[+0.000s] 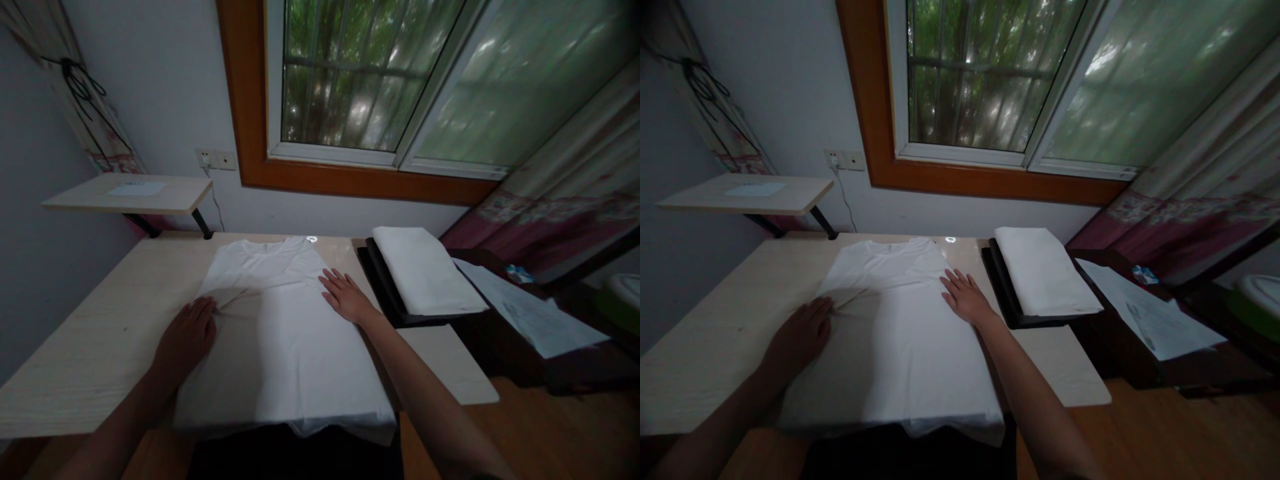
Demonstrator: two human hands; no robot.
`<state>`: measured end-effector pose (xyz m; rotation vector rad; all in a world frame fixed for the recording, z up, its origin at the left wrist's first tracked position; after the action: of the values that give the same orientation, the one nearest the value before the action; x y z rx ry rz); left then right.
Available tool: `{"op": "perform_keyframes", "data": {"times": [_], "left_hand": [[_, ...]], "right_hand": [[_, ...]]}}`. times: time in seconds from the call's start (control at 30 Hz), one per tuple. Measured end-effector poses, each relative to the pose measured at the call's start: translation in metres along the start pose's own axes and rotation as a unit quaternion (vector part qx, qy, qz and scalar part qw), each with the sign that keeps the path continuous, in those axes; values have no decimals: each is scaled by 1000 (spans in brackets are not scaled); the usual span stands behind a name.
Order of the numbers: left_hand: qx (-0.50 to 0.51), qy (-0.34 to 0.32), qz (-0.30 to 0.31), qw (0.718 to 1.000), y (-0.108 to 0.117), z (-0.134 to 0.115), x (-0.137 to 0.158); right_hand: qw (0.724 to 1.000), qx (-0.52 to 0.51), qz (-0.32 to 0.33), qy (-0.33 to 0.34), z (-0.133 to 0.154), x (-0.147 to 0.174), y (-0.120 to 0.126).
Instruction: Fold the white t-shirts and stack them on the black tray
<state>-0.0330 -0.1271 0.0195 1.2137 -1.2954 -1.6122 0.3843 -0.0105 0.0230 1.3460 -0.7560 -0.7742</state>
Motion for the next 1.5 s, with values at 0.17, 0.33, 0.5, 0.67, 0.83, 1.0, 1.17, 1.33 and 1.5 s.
{"op": "perform_keyframes", "data": {"times": [0.17,0.33,0.5,0.67,0.83,1.0,1.17,1.33,1.5], "left_hand": [[0,9,7,1000,1,0,6],[12,9,18,1000,-4,7,-14],[9,-12,29,999,-12,5,-46],[13,-19,40,999,-16,-2,-76],[16,-15,62,998,-17,-3,-92],[31,9,72,997,-20,3,-98],[18,18,72,997,-24,11,-106],[5,17,95,995,-33,25,-118],[-1,16,118,993,-41,36,-133]], "right_hand": [[1000,5,-8,-10,7,-3,2],[999,3,-6,-47,4,7,3],[996,4,-10,-89,-10,21,1],[992,15,-11,-126,-19,30,1],[990,31,-5,-137,-26,25,1],[991,31,4,-128,-39,4,-1],[992,21,20,-126,-55,-23,-2],[992,20,29,-121,-68,-47,-2],[991,18,42,-127,-78,-64,-2]]}}
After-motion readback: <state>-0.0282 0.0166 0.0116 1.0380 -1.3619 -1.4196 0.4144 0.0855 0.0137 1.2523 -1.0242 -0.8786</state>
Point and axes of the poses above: each hand's wrist, its own x-axis away from the middle knuckle, its own y-axis out of the back of the hand, z = x × y, the point moved 5 cm from there along -x, towards the middle knuckle, and after that the axes turned 9 degrees about z, right-handed, at the moved point
